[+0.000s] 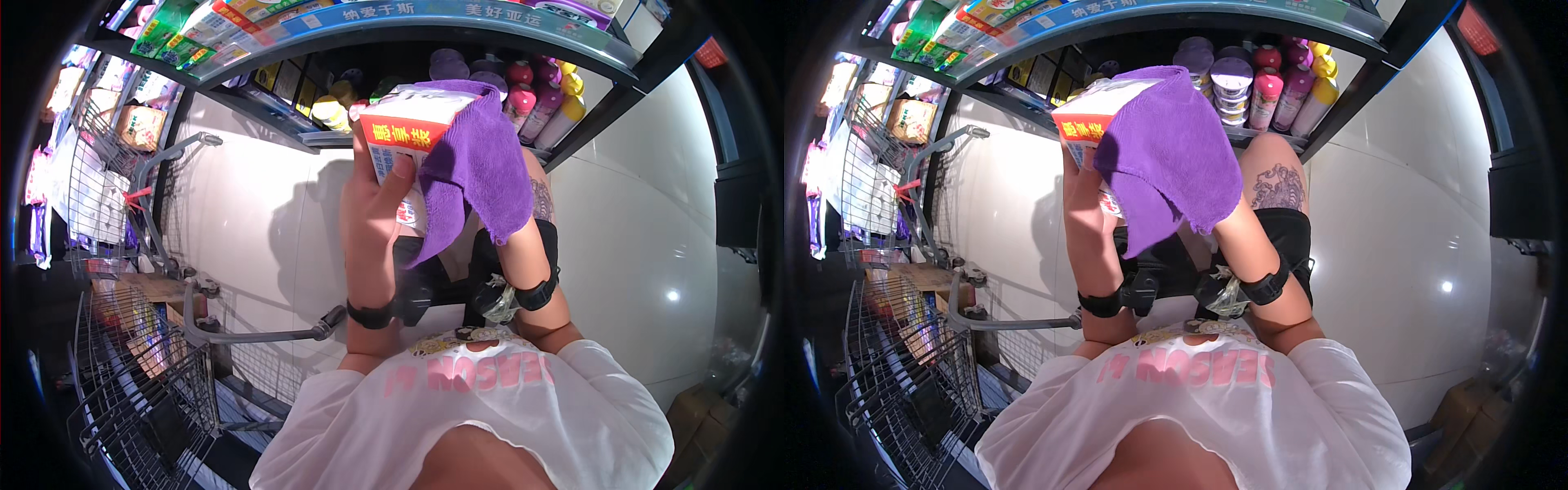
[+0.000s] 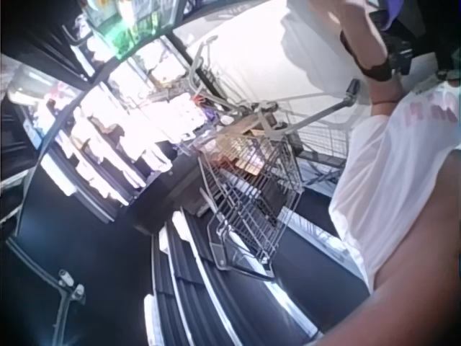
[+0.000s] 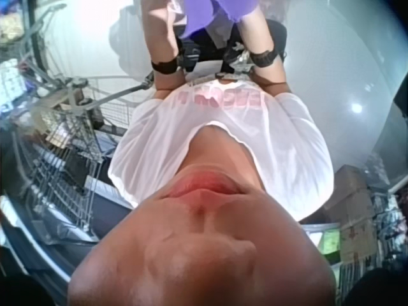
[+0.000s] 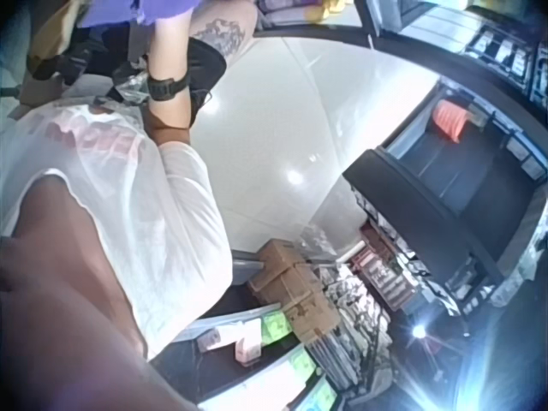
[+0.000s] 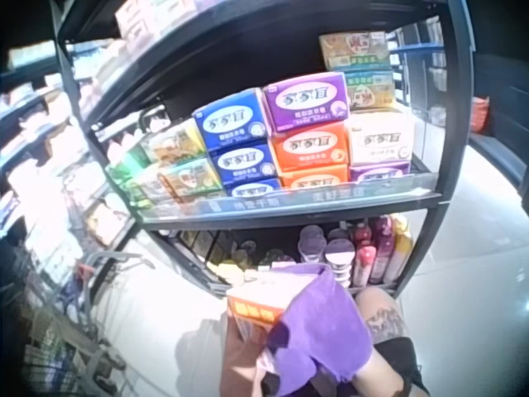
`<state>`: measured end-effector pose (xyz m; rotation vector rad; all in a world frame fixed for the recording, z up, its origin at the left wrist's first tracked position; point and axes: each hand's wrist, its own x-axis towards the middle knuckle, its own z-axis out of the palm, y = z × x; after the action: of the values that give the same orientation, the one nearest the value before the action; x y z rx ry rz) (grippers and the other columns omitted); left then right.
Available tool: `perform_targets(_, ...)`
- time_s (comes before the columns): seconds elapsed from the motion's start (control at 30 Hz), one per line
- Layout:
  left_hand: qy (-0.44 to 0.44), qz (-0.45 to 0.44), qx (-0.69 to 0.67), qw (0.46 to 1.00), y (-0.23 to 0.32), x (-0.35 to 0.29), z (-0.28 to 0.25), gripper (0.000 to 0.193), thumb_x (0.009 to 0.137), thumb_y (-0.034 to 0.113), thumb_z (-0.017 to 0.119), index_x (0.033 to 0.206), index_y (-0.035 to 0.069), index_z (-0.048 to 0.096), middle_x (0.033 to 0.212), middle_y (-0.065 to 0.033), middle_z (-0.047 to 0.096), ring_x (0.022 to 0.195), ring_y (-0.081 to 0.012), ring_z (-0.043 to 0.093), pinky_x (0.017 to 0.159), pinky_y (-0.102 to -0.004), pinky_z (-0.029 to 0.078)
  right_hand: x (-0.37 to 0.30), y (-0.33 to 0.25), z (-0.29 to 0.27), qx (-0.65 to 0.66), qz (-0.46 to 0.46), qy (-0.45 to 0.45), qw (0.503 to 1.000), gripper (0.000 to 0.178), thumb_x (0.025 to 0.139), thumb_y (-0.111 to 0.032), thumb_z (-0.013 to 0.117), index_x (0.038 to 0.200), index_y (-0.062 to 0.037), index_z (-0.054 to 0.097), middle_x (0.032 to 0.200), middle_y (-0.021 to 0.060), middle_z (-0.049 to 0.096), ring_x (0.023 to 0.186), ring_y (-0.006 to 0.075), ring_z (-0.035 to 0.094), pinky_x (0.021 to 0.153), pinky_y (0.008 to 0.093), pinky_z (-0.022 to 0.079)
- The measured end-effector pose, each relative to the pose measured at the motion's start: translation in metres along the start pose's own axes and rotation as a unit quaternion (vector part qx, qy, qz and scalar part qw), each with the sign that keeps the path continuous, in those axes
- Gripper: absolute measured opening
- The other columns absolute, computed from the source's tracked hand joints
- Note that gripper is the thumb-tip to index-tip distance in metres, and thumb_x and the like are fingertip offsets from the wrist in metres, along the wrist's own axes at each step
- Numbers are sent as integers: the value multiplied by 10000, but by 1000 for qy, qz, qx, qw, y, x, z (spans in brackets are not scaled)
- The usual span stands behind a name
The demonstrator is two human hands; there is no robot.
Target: Using a purple cloth to wipe down various boxes of household goods on a store shelf.
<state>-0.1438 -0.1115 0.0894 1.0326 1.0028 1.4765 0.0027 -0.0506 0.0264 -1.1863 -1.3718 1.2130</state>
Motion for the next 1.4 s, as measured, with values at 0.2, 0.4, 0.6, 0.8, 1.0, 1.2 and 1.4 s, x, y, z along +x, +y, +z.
perform_targets(0.2, 40, 40, -79, 995, -24, 14, -6, 535, 851, 391, 431, 1239, 47, 298, 1135, -94, 450, 1029, -183, 467, 869, -346, 382, -3, -30, 8, -236, -336, 2, 912, 423, 757, -96, 587, 1133, 11, 429, 1071, 114, 508, 945, 172, 511, 797, 263, 425)
perform_targets(0.4, 140, 65, -228, 961, -8, 18, 4, 565, 823, 470, 429, 1219, 82, 317, 1146, -76, 444, 1045, -208, 459, 890, -362, 362, -21, -11, -3, -170, -322, -83, 928, 435, 746, -82, 593, 1137, 5, 424, 1062, 110, 510, 944, 173, 511, 793, 265, 427)
perform_targets(0.6, 150, 69, -227, 960, -1, 17, 0, 513, 853, 445, 379, 1210, 77, 350, 1149, -71, 460, 1045, -199, 464, 880, -357, 374, -13, 0, 6, -19, -132, -113, 985, 450, 739, -74, 597, 1144, 2, 415, 1057, 107, 509, 951, 174, 508, 792, 268, 428)
perform_targets(0.8, 58, -32, -106, 992, 1, 9, -3, 541, 847, 440, 401, 1180, 14, 405, 1186, -100, 444, 1073, -200, 453, 909, -322, 346, 0, -1, 17, 1, -193, -43, 980, 442, 754, -68, 578, 1155, 0, 402, 1064, 108, 503, 966, 175, 502, 796, 265, 430)
perform_targets(1.0, -25, -29, -4, 999, 18, -9, 3, 489, 808, 167, 442, 1245, -21, 331, 1286, -132, 334, 1195, -207, 306, 984, -300, 225, 7, 12, 8, 260, -38, 32, 964, 393, 816, -84, 495, 1183, -9, 377, 1106, 117, 481, 1001, 197, 487, 844, 279, 420)
perform_targets(1.2, 90, -43, -199, 975, 14, -1, 16, 429, 849, 360, 461, 1113, 22, 442, 943, -31, 538, 866, -100, 528, 755, -245, 411, -13, -34, 16, 285, 9, -28, 958, 390, 827, -90, 474, 1194, -11, 365, 1124, 123, 469, 1015, 206, 478, 860, 289, 413)
perform_targets(1.4, 63, 150, -151, 975, -12, 17, -17, 474, 858, 399, 406, 1167, 39, 404, 1062, -58, 525, 959, -140, 524, 808, -272, 415, -42, -22, 5, 130, -103, -137, 977, 394, 825, -88, 478, 1194, -9, 364, 1126, 126, 468, 1013, 205, 480, 859, 292, 415)
